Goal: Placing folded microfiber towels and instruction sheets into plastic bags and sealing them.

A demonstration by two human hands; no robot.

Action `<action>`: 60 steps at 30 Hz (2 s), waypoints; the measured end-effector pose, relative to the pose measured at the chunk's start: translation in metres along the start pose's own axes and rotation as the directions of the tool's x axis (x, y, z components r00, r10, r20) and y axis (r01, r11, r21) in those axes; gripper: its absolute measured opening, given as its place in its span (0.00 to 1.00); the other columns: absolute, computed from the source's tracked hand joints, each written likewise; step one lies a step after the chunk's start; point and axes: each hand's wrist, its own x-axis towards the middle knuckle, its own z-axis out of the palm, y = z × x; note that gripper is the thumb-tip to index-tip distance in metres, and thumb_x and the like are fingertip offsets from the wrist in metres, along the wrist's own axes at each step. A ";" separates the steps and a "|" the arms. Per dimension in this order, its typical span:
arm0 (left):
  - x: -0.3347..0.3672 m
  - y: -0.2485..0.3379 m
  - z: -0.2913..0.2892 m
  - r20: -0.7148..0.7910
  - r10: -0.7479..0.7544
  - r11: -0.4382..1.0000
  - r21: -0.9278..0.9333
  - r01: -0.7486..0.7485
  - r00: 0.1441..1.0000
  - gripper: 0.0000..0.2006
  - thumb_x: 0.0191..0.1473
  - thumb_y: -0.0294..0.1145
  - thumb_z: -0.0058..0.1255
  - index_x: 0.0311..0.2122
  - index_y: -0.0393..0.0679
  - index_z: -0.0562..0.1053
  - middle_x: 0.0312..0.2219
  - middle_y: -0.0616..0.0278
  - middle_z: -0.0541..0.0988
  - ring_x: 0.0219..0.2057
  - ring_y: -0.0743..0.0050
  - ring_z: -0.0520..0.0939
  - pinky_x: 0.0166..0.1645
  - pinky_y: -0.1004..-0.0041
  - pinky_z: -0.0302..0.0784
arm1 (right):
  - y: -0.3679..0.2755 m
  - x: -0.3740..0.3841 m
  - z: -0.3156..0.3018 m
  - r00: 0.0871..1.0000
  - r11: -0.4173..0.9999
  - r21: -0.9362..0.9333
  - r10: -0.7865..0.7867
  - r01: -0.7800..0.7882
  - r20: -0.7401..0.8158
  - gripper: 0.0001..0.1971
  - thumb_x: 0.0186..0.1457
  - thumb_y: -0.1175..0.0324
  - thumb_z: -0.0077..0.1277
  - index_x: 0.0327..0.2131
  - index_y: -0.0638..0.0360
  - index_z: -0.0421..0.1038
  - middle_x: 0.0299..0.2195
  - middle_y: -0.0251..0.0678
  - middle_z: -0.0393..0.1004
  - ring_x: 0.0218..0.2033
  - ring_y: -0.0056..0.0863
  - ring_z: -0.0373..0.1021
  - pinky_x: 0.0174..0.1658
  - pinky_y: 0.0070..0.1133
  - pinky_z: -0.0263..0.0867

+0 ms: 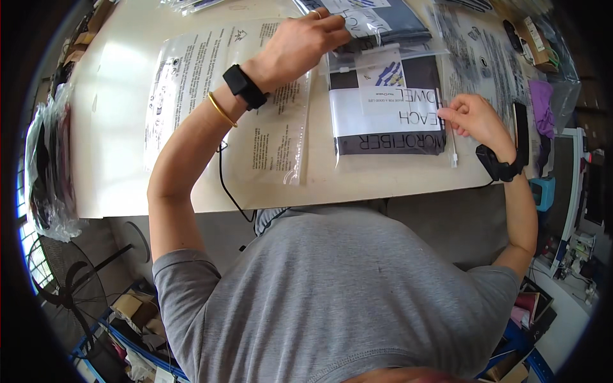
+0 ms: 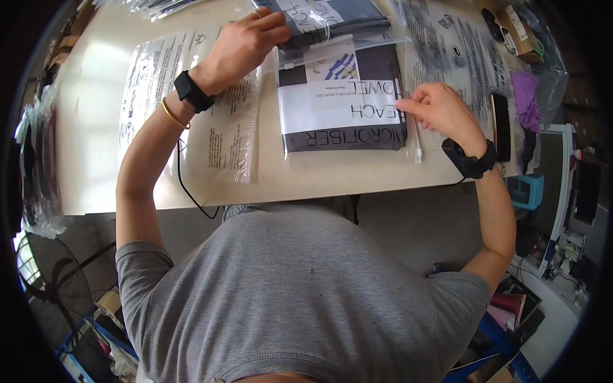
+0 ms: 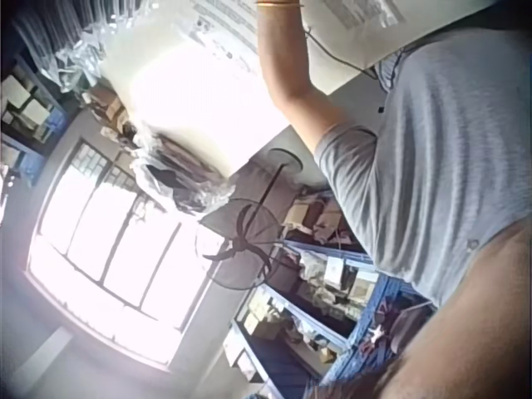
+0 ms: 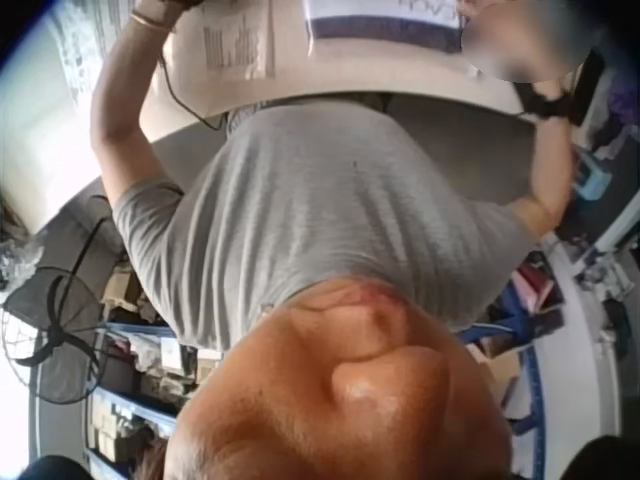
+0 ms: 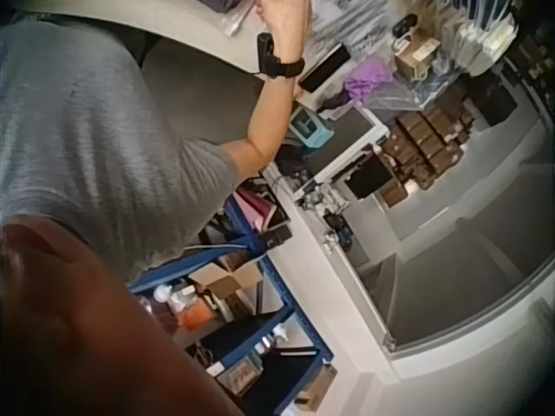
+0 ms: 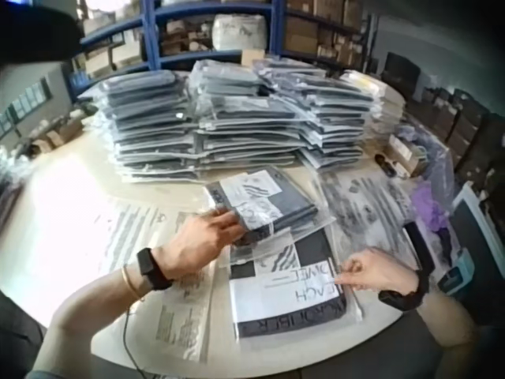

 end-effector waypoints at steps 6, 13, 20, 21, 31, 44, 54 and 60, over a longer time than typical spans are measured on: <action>0.015 -0.009 0.002 0.054 -0.127 0.959 -0.248 0.136 0.990 0.08 0.42 0.20 0.51 0.32 0.39 0.74 0.30 0.56 0.73 0.34 0.53 0.76 0.36 0.63 0.73 | 0.015 0.000 0.030 0.997 0.955 0.289 -0.069 0.071 -0.015 0.13 0.53 0.67 0.57 0.37 0.65 0.69 0.27 0.33 0.74 0.28 0.13 0.68 0.31 0.13 0.65; 0.026 -0.019 0.006 0.067 -0.103 0.960 -0.256 0.117 0.992 0.06 0.43 0.20 0.51 0.31 0.38 0.74 0.30 0.55 0.74 0.34 0.53 0.76 0.37 0.63 0.74 | -0.006 -0.034 0.043 0.986 0.490 0.866 -0.167 0.093 -0.012 0.14 0.51 0.71 0.54 0.42 0.64 0.70 0.33 0.37 0.75 0.37 0.19 0.69 0.52 0.20 0.60; 0.029 -0.001 0.021 0.228 -0.073 0.961 -0.244 0.130 0.971 0.11 0.47 0.25 0.51 0.39 0.41 0.74 0.40 0.53 0.74 0.44 0.52 0.75 0.43 0.63 0.76 | 0.049 -0.105 -0.005 0.620 0.550 0.358 -0.420 0.755 -0.663 0.13 0.54 0.64 0.44 0.38 0.63 0.71 0.36 0.39 0.74 0.37 0.30 0.71 0.52 0.28 0.64; 0.022 0.004 0.031 0.217 -0.022 0.982 -0.180 0.062 0.976 0.11 0.47 0.25 0.49 0.39 0.42 0.74 0.39 0.56 0.73 0.44 0.56 0.75 0.41 0.66 0.78 | 0.038 -0.112 -0.013 0.740 0.389 0.644 -0.175 0.658 -0.650 0.14 0.55 0.63 0.43 0.38 0.63 0.70 0.37 0.39 0.74 0.37 0.31 0.71 0.52 0.29 0.64; -0.011 0.048 0.035 0.080 0.009 0.998 0.067 -0.015 0.997 0.17 0.47 0.25 0.50 0.45 0.34 0.71 0.38 0.50 0.72 0.45 0.53 0.75 0.41 0.67 0.79 | 0.023 0.015 -0.036 0.723 0.423 0.633 -0.081 0.648 -0.686 0.15 0.55 0.66 0.51 0.45 0.63 0.70 0.41 0.34 0.73 0.43 0.24 0.69 0.50 0.21 0.64; 0.013 0.019 -0.028 0.553 -0.172 0.860 -0.319 0.398 0.815 0.23 0.52 0.36 0.55 0.54 0.48 0.69 0.51 0.49 0.70 0.52 0.56 0.71 0.55 0.68 0.68 | 0.039 0.036 0.004 0.949 0.412 0.860 -0.221 0.299 -0.224 0.17 0.56 0.73 0.51 0.49 0.67 0.66 0.46 0.36 0.73 0.46 0.22 0.69 0.50 0.20 0.64; 0.023 0.030 0.055 0.098 0.054 0.995 -0.088 -0.046 0.994 0.27 0.52 0.40 0.55 0.58 0.52 0.65 0.62 0.57 0.57 0.63 0.58 0.57 0.64 0.64 0.59 | 0.024 0.009 0.022 0.967 0.479 0.844 -0.196 0.241 -0.165 0.16 0.58 0.69 0.50 0.49 0.64 0.65 0.41 0.35 0.74 0.43 0.22 0.71 0.46 0.20 0.69; 0.022 0.025 0.045 0.090 0.160 0.987 -0.021 -0.159 0.983 0.24 0.56 0.40 0.49 0.57 0.48 0.64 0.59 0.51 0.61 0.61 0.50 0.60 0.63 0.57 0.57 | 0.052 0.012 0.010 0.988 0.546 0.834 -0.152 0.086 -0.003 0.15 0.62 0.61 0.45 0.46 0.60 0.67 0.35 0.34 0.76 0.32 0.20 0.75 0.33 0.19 0.73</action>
